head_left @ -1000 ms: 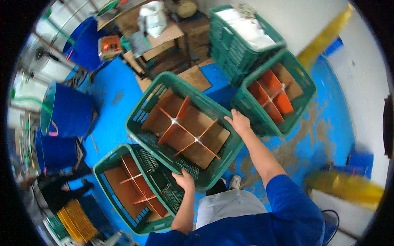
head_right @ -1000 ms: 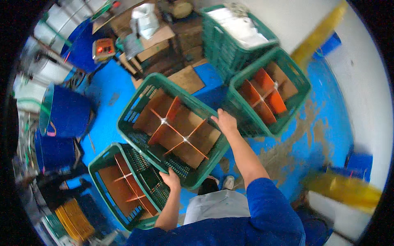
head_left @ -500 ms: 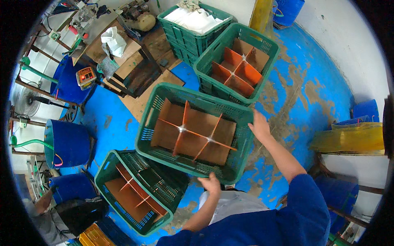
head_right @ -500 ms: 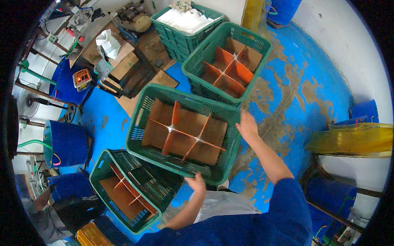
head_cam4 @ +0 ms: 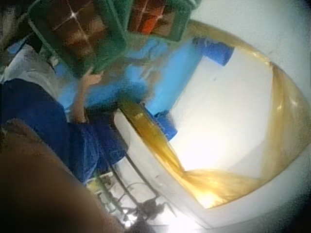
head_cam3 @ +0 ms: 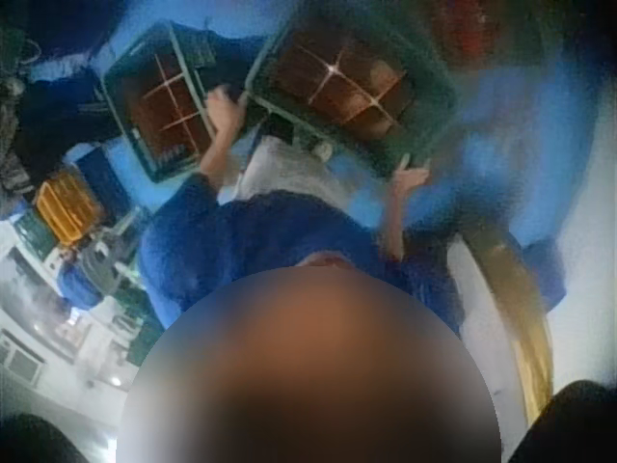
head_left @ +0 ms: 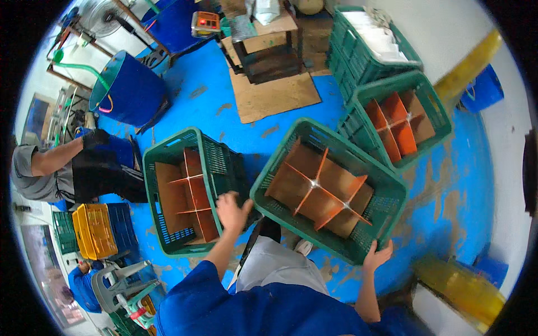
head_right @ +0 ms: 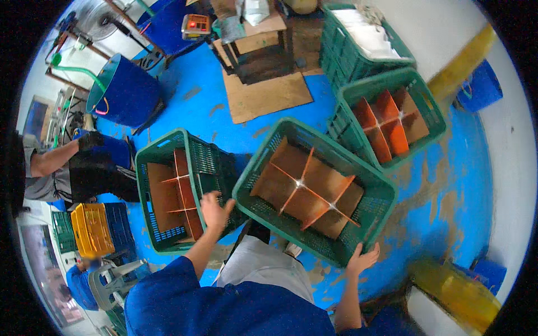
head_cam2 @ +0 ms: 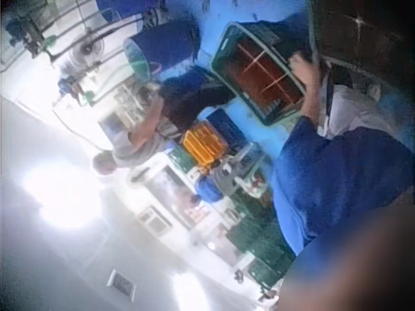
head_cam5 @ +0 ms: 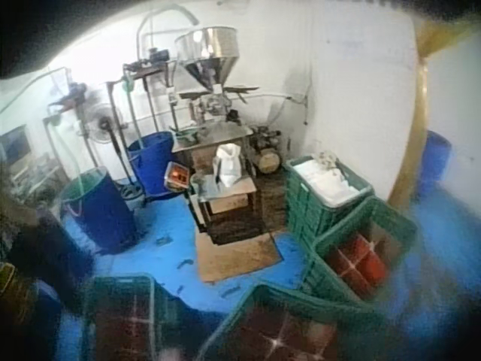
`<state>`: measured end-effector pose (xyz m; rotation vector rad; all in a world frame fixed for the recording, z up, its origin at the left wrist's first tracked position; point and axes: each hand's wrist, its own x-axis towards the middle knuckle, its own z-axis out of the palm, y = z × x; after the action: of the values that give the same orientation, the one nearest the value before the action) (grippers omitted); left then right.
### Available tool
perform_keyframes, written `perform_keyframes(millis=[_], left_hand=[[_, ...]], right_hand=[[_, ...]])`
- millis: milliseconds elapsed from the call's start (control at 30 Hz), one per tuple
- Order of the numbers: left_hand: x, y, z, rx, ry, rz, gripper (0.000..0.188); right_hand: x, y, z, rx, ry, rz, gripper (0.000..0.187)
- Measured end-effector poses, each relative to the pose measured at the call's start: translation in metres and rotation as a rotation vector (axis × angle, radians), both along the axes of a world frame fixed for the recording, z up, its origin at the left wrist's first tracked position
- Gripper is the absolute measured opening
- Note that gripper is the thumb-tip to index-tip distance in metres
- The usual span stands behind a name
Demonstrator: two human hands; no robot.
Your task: The person repeatedly places white bags into a pedal sealing machine, seals them, and stacks the sealed bags. Later, the person scoops green powder from a hopper into white bags using a scoop and places the filled bags into a green crate.
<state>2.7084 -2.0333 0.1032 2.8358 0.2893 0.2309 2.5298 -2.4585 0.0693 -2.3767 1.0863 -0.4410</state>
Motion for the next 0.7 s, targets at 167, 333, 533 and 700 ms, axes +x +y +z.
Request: perform_keyframes(millis=[167, 333, 533, 700], left_hand=[[0.069, 0.089, -0.006, 0.014, 0.132, 0.233, 0.065], [0.086, 0.130, -0.015, -0.149, 0.428, 0.189, 0.054], [0.082, 0.178, -0.023, -0.144, 0.355, 0.164, 0.054], [0.064, 0.215, -0.024, -0.176, 0.560, 0.147, 0.054]], right_hand=[[0.107, 0.154, 0.022, 0.372, -0.103, 0.397, 0.048], [0.251, 0.321, 0.012, 0.629, 0.166, 0.520, 0.085], [0.346, 0.320, -0.027, 0.295, 0.239, 0.258, 0.069], [0.445, 0.279, -0.058, -0.068, 0.749, 0.356, 0.066]])
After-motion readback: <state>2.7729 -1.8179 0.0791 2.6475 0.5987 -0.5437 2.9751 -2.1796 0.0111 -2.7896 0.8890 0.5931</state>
